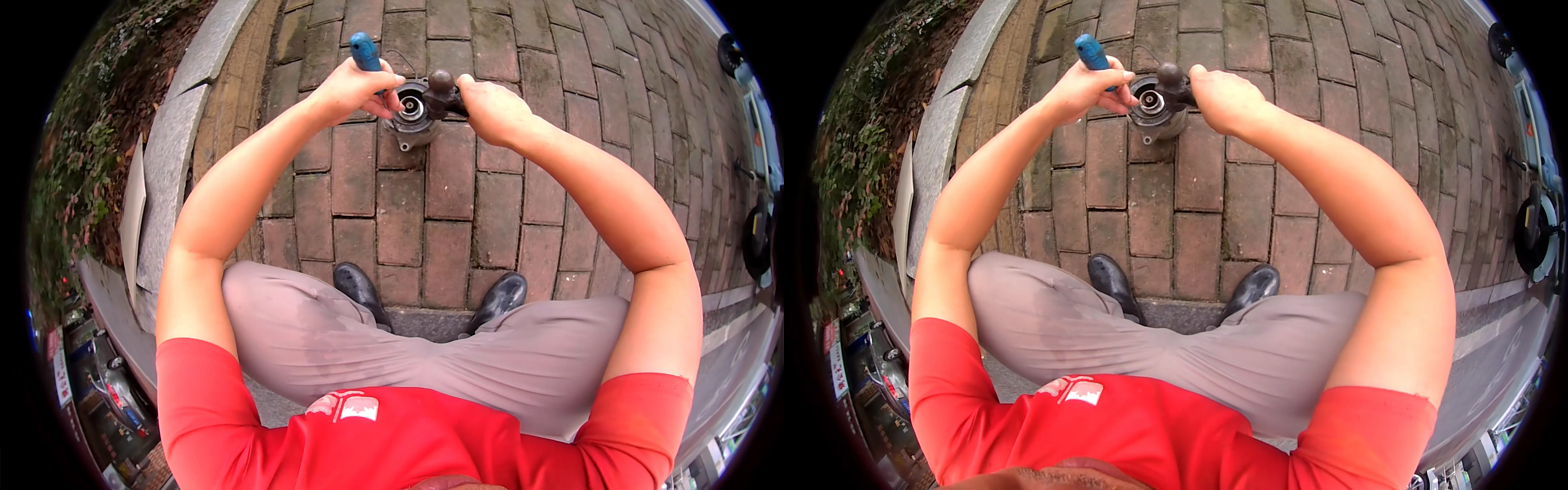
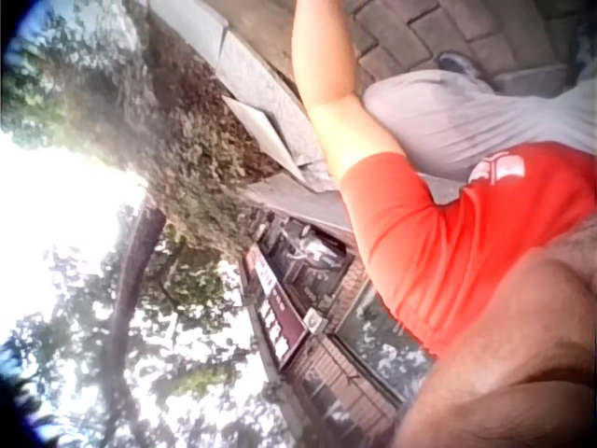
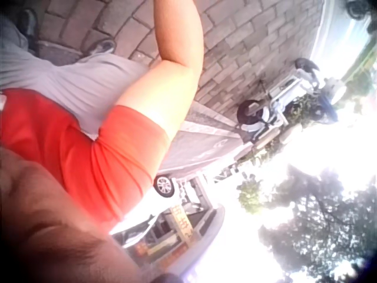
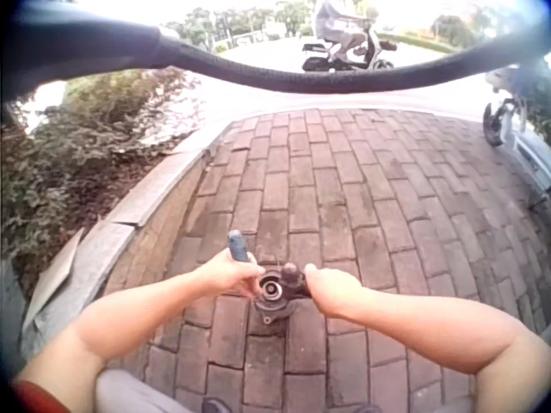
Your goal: The person uses a hammer and a screwdriver to remove a component from a circular metal mechanical assembly.
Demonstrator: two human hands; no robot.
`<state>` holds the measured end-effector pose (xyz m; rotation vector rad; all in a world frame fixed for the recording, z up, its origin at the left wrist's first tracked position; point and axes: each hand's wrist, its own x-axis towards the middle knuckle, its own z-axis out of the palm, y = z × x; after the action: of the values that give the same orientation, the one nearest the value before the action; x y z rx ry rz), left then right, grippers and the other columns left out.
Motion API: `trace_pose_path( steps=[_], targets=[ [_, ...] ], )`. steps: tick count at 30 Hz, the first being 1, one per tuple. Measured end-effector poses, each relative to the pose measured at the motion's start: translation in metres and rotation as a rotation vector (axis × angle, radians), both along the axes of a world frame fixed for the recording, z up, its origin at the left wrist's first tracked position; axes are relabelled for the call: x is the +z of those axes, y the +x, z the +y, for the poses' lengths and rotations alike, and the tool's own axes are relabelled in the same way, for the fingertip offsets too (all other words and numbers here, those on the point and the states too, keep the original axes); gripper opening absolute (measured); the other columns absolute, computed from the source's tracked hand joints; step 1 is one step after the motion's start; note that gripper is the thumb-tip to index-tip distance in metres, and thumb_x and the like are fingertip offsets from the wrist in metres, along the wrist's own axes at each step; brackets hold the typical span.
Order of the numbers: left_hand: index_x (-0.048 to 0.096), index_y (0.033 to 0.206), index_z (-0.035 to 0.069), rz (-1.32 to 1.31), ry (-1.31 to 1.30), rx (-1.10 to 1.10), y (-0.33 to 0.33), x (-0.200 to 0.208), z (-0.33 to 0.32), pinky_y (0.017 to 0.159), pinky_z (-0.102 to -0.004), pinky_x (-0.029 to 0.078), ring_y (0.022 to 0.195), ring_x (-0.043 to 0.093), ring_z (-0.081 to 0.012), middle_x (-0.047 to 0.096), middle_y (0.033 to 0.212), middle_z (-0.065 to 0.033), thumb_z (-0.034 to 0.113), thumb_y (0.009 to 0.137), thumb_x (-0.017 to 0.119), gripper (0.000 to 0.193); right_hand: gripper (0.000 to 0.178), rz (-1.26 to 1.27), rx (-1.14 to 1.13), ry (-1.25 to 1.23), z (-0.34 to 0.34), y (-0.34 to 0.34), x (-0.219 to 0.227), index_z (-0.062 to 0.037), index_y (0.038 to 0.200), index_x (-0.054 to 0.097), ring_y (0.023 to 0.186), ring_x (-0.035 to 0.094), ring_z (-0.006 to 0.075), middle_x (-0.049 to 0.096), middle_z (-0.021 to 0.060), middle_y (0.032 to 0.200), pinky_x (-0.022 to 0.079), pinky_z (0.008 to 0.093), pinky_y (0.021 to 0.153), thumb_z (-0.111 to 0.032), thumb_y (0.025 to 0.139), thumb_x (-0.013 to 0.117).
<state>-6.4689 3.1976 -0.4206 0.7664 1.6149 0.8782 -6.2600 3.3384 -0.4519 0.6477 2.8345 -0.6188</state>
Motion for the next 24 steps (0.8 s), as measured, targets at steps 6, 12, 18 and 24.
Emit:
trace_pose_path(
  steps=[6, 12, 18, 24],
  targets=[
    [0.062, 0.085, 0.003, 0.060, 0.123, -0.080, 0.009, 0.002, -0.012, 0.073, -0.0271, 0.058, 0.082, 0.070, -0.0137, 0.070, 0.083, -0.0070, 0.019, 0.091, 0.069, 0.018, 0.026, 0.002, -0.024, -0.010, -0.002, 0.001, 0.001, 0.0017, 0.106, 0.046, 0.096, 0.065, 0.0434, 0.067, 0.0269, 0.097, 0.052, 0.0524, 0.079, 0.003, 0.083, 0.058],
    [0.057, 0.084, 0.003, 0.128, 0.137, -0.244, 0.017, 0.007, -0.010, 0.075, -0.0279, 0.056, 0.084, 0.068, -0.0131, 0.070, 0.088, -0.0074, 0.012, 0.085, 0.069, 0.015, 0.032, 0.035, -0.038, -0.024, 0.001, 0.003, -0.011, 0.0009, 0.106, 0.046, 0.100, 0.063, 0.0443, 0.066, 0.0267, 0.099, 0.050, 0.0524, 0.082, -0.001, 0.081, 0.064],
    [0.056, 0.085, 0.004, 0.215, 0.141, -0.459, 0.015, 0.013, -0.003, 0.084, -0.0334, 0.052, 0.094, 0.065, -0.0160, 0.070, 0.093, -0.0082, 0.011, 0.083, 0.069, 0.015, 0.036, 0.026, -0.066, -0.108, 0.001, 0.002, -0.004, 0.0025, 0.104, 0.054, 0.101, 0.064, 0.0411, 0.067, 0.0258, 0.101, 0.051, 0.0477, 0.085, -0.013, 0.078, 0.074],
    [0.063, 0.084, 0.005, 0.365, 0.099, -0.650, 0.020, 0.015, 0.015, 0.080, -0.0335, 0.050, 0.085, 0.063, -0.0180, 0.070, 0.089, -0.0057, 0.009, 0.075, 0.066, 0.010, 0.047, 0.166, -0.253, -0.150, -0.004, 0.022, 0.097, 0.0028, 0.112, 0.060, 0.097, 0.067, 0.0369, 0.069, 0.0219, 0.100, 0.052, 0.0419, 0.083, -0.018, 0.075, 0.080]
  ],
)
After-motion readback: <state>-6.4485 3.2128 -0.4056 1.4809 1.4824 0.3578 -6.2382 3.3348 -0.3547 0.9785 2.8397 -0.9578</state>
